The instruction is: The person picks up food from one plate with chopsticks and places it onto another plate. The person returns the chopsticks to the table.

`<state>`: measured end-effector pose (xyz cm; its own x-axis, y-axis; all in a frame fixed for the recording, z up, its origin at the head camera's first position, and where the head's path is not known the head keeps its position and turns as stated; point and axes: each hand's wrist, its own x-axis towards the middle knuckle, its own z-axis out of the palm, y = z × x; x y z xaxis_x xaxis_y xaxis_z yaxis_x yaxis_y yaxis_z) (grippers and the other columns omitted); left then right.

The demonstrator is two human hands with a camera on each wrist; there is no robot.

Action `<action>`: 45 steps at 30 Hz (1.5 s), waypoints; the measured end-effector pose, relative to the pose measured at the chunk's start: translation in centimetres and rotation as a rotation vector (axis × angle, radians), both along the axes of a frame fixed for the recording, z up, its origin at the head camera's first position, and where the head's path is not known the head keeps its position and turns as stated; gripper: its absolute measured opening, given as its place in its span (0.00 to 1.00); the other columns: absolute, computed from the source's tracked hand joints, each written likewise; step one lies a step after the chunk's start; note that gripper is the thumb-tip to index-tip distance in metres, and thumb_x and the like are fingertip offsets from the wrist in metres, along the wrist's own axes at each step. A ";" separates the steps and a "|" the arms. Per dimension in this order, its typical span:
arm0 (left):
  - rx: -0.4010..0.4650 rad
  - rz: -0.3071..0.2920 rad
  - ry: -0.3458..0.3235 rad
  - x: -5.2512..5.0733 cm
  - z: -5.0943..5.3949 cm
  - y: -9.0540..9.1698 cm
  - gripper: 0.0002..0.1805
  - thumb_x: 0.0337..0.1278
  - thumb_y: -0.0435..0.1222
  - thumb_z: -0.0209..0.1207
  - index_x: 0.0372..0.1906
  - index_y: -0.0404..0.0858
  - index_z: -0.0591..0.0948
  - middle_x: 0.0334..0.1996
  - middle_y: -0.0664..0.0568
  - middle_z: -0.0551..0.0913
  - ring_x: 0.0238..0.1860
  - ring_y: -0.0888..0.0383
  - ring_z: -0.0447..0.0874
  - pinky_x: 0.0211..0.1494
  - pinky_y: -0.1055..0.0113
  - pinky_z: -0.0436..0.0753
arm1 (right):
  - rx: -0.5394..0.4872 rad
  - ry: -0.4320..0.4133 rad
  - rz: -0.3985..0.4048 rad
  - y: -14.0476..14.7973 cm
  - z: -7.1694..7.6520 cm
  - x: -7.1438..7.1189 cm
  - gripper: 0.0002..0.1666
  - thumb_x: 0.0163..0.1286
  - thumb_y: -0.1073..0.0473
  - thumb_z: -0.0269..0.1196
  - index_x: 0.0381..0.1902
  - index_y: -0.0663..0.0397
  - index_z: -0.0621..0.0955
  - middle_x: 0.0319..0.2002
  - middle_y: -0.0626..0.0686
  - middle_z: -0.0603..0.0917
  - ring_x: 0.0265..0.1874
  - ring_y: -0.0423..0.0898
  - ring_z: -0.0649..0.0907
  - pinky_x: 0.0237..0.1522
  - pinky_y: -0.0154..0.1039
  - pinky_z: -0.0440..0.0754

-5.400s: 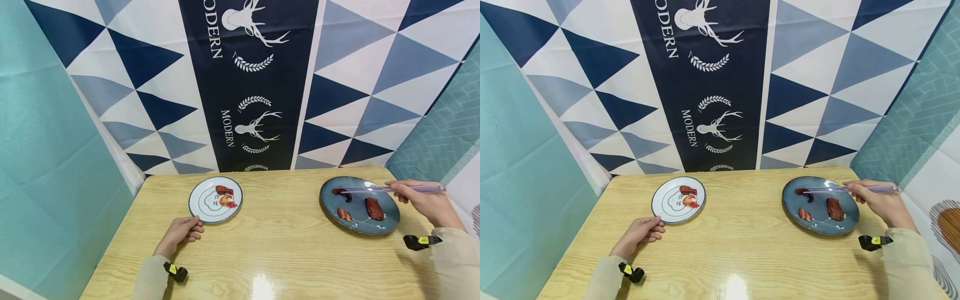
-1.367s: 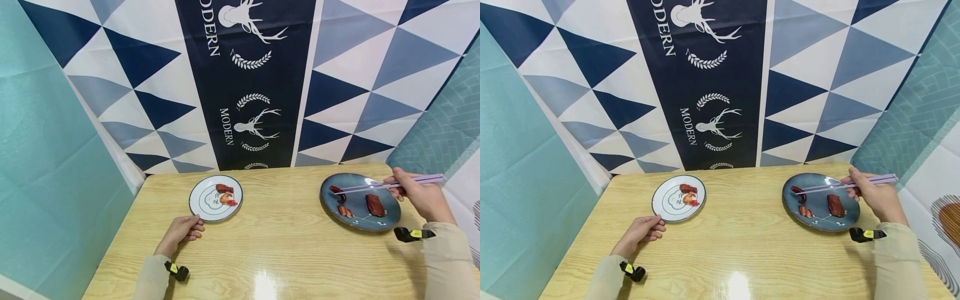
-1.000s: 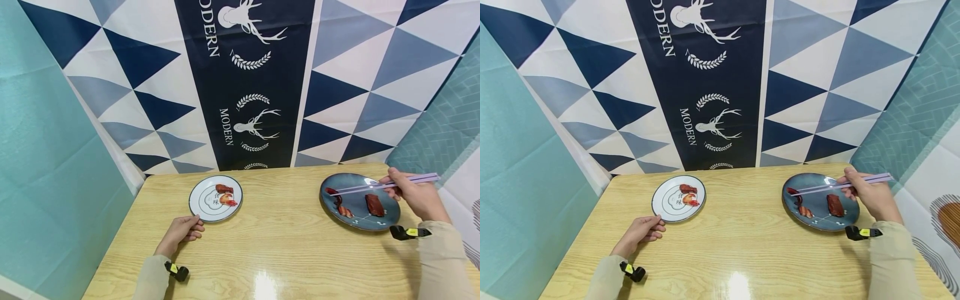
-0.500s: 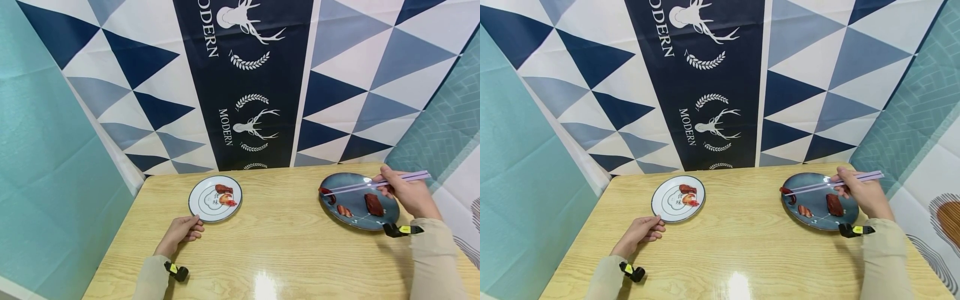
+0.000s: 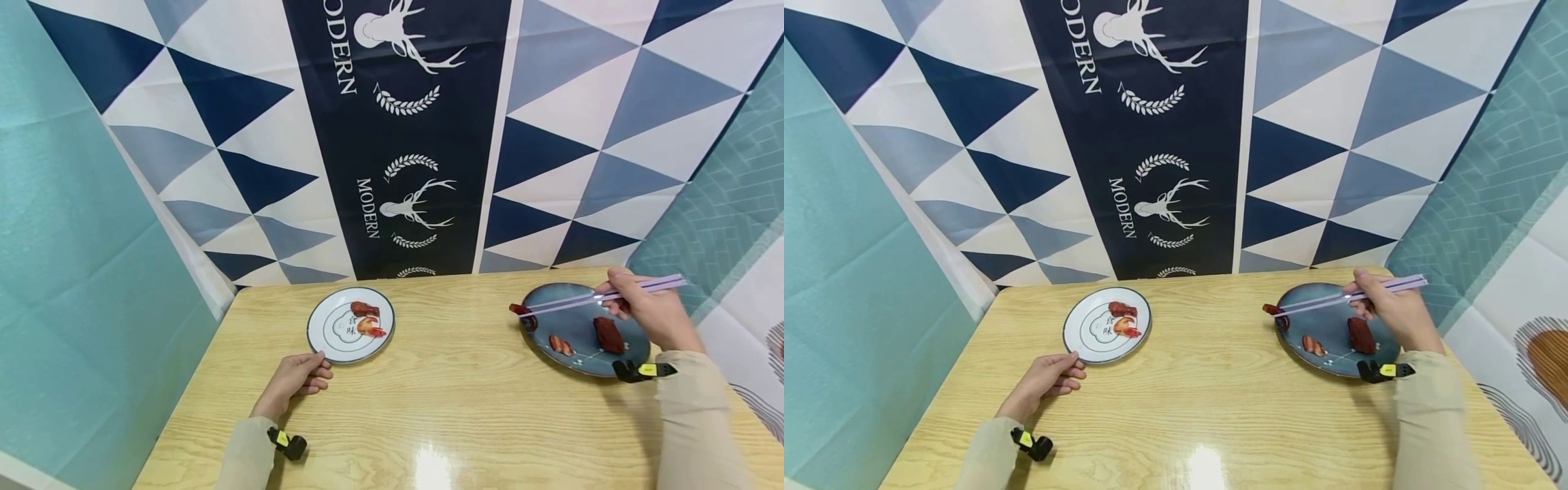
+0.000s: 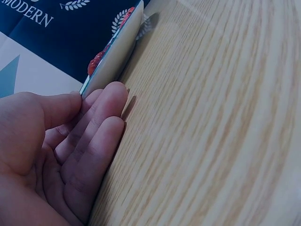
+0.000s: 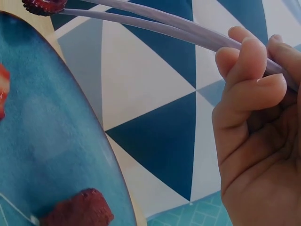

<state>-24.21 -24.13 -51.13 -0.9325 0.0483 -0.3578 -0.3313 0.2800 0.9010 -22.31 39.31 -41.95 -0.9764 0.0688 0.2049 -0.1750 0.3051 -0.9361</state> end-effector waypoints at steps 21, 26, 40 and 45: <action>0.012 0.005 -0.017 -0.1 0.0 0.0 0.22 0.76 0.49 0.57 0.44 0.33 0.86 0.29 0.53 0.89 0.25 0.64 0.88 0.29 0.73 0.86 | 0.066 -0.030 0.074 -2.3 0.3 -1.2 0.22 0.84 0.51 0.52 0.40 0.58 0.87 0.21 0.44 0.84 0.18 0.41 0.80 0.17 0.38 0.74; 0.006 0.005 -0.011 -0.1 -0.1 0.0 0.21 0.77 0.48 0.56 0.43 0.33 0.87 0.30 0.53 0.89 0.26 0.64 0.88 0.29 0.72 0.86 | 0.076 -0.050 0.071 -2.7 0.2 -1.4 0.23 0.84 0.49 0.52 0.42 0.59 0.87 0.22 0.44 0.85 0.19 0.39 0.81 0.18 0.37 0.75; 0.001 0.011 -0.009 -0.2 -0.3 0.0 0.21 0.77 0.48 0.56 0.43 0.34 0.87 0.30 0.52 0.89 0.25 0.63 0.88 0.29 0.71 0.87 | 0.003 -0.010 0.124 -4.5 0.2 -2.0 0.23 0.83 0.52 0.54 0.39 0.65 0.86 0.21 0.46 0.85 0.19 0.40 0.82 0.21 0.35 0.78; 0.001 0.006 -0.004 -0.2 -0.2 0.0 0.21 0.77 0.48 0.56 0.42 0.34 0.87 0.30 0.52 0.89 0.25 0.63 0.88 0.30 0.71 0.87 | -0.086 -0.020 0.116 -5.0 0.1 -2.1 0.26 0.83 0.53 0.55 0.41 0.76 0.84 0.21 0.49 0.84 0.18 0.42 0.81 0.23 0.37 0.81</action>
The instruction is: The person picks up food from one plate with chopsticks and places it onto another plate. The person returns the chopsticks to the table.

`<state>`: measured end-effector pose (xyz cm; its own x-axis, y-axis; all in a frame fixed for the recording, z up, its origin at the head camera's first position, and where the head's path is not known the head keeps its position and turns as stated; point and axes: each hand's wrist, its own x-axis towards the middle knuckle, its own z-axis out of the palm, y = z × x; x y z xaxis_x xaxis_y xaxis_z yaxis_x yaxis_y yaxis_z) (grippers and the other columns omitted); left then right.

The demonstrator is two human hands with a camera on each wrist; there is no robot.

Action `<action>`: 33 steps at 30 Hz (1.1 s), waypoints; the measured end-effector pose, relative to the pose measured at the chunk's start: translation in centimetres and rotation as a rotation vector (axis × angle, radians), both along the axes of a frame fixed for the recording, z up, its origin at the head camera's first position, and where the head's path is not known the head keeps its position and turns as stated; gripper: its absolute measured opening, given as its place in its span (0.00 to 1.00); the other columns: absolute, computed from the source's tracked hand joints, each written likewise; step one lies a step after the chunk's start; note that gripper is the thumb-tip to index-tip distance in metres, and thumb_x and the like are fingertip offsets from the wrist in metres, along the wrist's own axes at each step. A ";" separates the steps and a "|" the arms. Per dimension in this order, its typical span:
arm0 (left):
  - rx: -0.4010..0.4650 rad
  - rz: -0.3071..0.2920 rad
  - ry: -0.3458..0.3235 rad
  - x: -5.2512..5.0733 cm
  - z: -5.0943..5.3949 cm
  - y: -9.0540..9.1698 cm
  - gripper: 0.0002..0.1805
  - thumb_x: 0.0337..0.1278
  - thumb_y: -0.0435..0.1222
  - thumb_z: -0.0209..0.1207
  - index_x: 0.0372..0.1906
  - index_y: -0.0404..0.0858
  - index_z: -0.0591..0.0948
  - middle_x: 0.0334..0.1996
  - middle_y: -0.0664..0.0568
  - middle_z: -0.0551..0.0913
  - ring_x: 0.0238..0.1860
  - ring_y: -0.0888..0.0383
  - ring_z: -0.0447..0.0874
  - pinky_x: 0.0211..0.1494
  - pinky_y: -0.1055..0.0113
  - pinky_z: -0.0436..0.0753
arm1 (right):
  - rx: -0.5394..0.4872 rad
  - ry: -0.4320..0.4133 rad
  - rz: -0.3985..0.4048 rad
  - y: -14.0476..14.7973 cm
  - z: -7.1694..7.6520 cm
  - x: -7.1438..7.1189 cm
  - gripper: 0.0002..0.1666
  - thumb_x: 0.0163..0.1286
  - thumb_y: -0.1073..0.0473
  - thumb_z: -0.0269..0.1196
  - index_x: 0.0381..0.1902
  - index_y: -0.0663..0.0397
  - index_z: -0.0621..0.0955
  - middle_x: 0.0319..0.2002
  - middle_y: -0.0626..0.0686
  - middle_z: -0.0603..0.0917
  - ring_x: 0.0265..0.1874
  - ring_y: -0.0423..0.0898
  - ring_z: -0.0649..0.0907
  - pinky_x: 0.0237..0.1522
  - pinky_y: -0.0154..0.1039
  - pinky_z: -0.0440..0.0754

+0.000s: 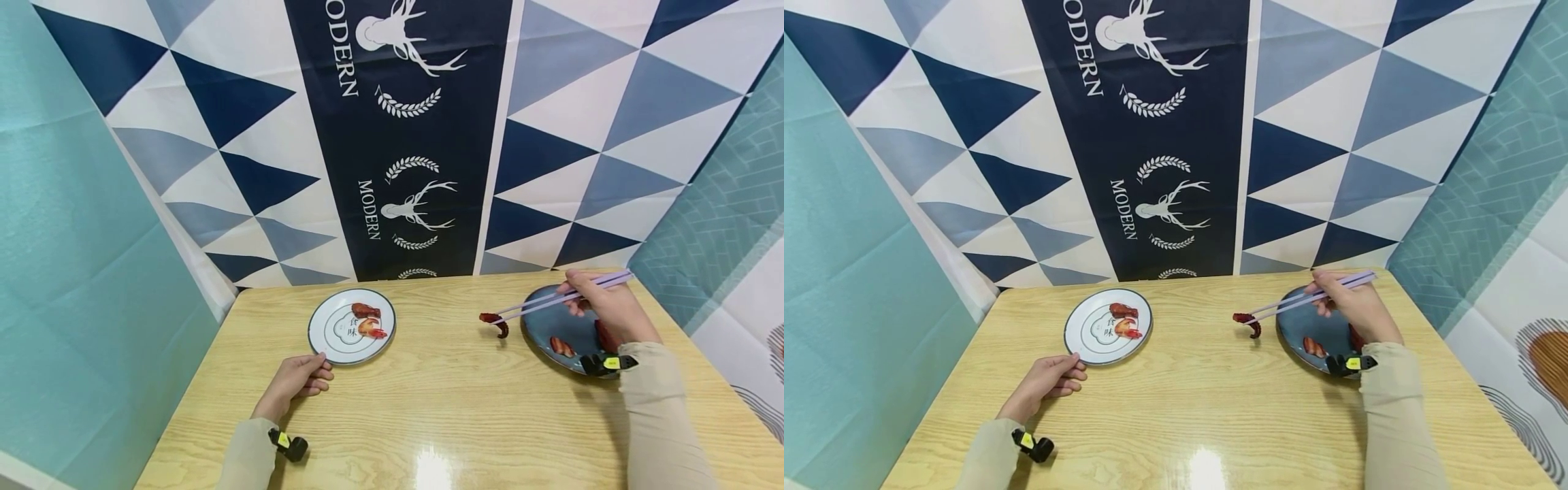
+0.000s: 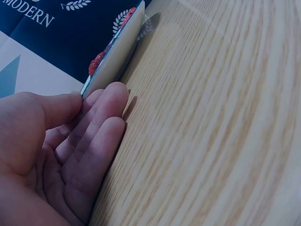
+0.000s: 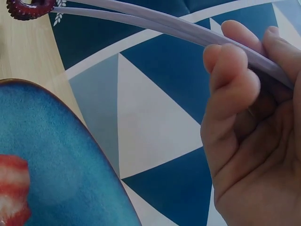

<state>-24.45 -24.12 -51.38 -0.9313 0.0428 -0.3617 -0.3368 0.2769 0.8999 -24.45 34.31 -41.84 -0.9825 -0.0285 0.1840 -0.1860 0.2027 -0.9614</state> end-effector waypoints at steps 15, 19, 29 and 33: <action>0.004 -0.002 0.003 0.0 0.0 0.0 0.21 0.76 0.49 0.57 0.43 0.34 0.87 0.30 0.52 0.89 0.26 0.63 0.88 0.29 0.71 0.87 | -0.048 0.027 0.089 0.0 -0.2 -0.4 0.23 0.83 0.57 0.54 0.43 0.75 0.84 0.29 0.50 0.90 0.21 0.43 0.87 0.29 0.38 0.88; 0.003 0.001 -0.001 0.0 0.0 0.0 0.21 0.76 0.49 0.57 0.43 0.34 0.87 0.30 0.52 0.89 0.26 0.63 0.88 0.30 0.71 0.87 | -0.036 0.022 0.082 -0.1 -0.2 -0.3 0.22 0.83 0.55 0.54 0.41 0.70 0.86 0.26 0.50 0.88 0.19 0.44 0.84 0.29 0.36 0.87; 0.002 0.000 -0.002 0.1 0.1 0.0 0.21 0.76 0.49 0.56 0.42 0.34 0.87 0.30 0.52 0.89 0.26 0.63 0.88 0.30 0.71 0.87 | 0.033 0.007 0.009 -0.7 -0.3 -0.6 0.28 0.84 0.52 0.52 0.45 0.79 0.81 0.22 0.54 0.84 0.16 0.46 0.79 0.20 0.40 0.81; 0.000 0.003 -0.008 0.1 0.2 0.1 0.21 0.76 0.49 0.57 0.43 0.34 0.87 0.30 0.52 0.89 0.26 0.63 0.88 0.29 0.71 0.86 | 0.046 0.010 0.005 -0.8 -0.3 -0.7 0.29 0.84 0.52 0.52 0.45 0.79 0.82 0.22 0.55 0.84 0.16 0.45 0.81 0.22 0.41 0.84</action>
